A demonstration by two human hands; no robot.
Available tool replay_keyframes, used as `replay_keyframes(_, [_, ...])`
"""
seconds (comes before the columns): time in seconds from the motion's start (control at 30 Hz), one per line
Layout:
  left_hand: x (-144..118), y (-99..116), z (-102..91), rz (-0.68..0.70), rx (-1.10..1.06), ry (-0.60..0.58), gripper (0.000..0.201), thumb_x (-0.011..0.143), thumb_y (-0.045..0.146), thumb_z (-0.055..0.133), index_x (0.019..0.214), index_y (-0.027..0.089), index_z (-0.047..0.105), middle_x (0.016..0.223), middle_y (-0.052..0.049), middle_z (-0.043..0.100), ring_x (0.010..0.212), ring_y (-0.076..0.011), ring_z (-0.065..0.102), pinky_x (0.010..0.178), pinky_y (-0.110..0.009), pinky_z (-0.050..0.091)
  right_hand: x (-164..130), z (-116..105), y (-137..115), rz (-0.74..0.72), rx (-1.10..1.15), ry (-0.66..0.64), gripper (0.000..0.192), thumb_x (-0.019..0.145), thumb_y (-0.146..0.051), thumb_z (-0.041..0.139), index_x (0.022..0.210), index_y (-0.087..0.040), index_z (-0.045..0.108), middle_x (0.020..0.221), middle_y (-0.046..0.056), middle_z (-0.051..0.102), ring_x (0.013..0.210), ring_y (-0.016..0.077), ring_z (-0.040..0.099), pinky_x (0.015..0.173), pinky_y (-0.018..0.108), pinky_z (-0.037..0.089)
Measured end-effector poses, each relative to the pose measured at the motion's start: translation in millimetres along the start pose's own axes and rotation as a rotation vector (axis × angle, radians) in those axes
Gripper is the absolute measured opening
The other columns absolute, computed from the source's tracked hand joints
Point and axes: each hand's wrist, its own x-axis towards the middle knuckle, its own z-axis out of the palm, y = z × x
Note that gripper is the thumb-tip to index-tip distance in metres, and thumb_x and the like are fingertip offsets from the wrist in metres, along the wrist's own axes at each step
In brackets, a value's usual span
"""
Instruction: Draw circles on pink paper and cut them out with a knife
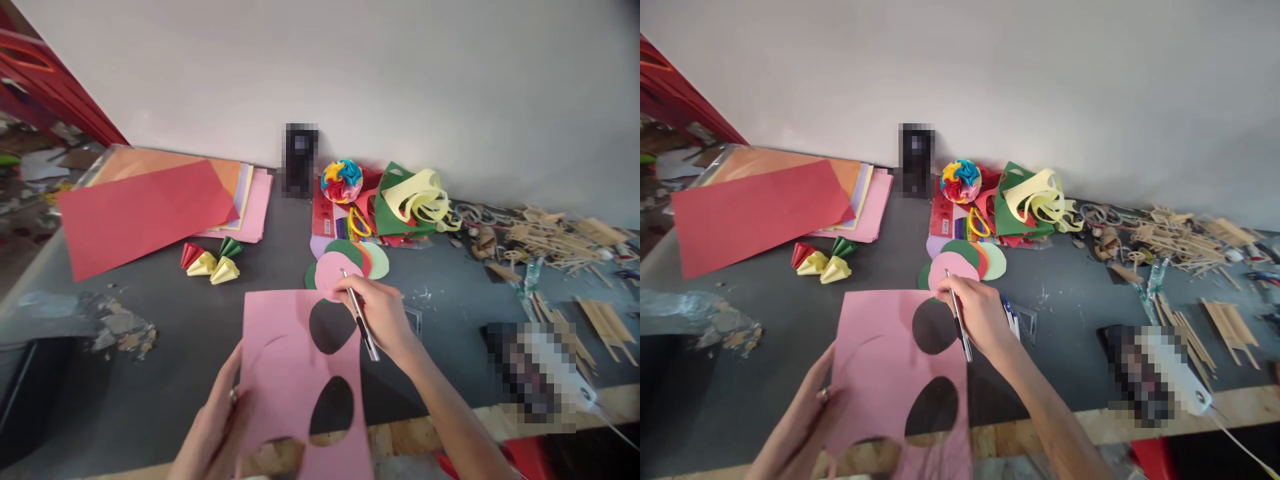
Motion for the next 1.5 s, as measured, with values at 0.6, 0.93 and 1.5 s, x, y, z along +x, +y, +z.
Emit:
replay_keyframes(0.6, [23,-15,71.0,0.605,1.090,0.204,0.069,0.096,0.018,0.051,0.161,0.012,0.027,0.162,-0.012,0.048,0.151,-0.0261,0.043,0.126,-0.041,0.040,-26,32,-25,0.283,0.349,-0.145,0.023,0.099,-0.045,0.059,0.097,-0.030,0.076,0.082,0.002,0.077,0.074,0.0189,0.073,0.070,0.032,0.058])
replay_keyframes(0.93, [21,-20,68.0,0.623,1.154,0.162,0.070,0.094,0.026,0.058,0.159,0.013,0.035,0.163,-0.011,0.046,0.150,-0.0269,0.045,0.112,-0.042,0.053,-29,52,-22,0.404,0.483,-0.175,0.018,0.092,-0.045,0.066,0.098,-0.031,0.075,0.090,0.002,0.079,0.080,0.0233,0.077,0.074,0.035,0.063])
replay_keyframes(1.5, [23,-14,68.5,0.653,1.189,0.172,0.072,0.097,0.034,0.055,0.161,0.014,0.028,0.160,-0.012,0.050,0.145,-0.0272,0.051,0.105,-0.040,0.062,-31,50,-14,0.306,0.397,-0.233,0.023,0.094,-0.047,0.061,0.092,-0.033,0.079,0.086,0.002,0.081,0.077,0.0235,0.077,0.072,0.038,0.062])
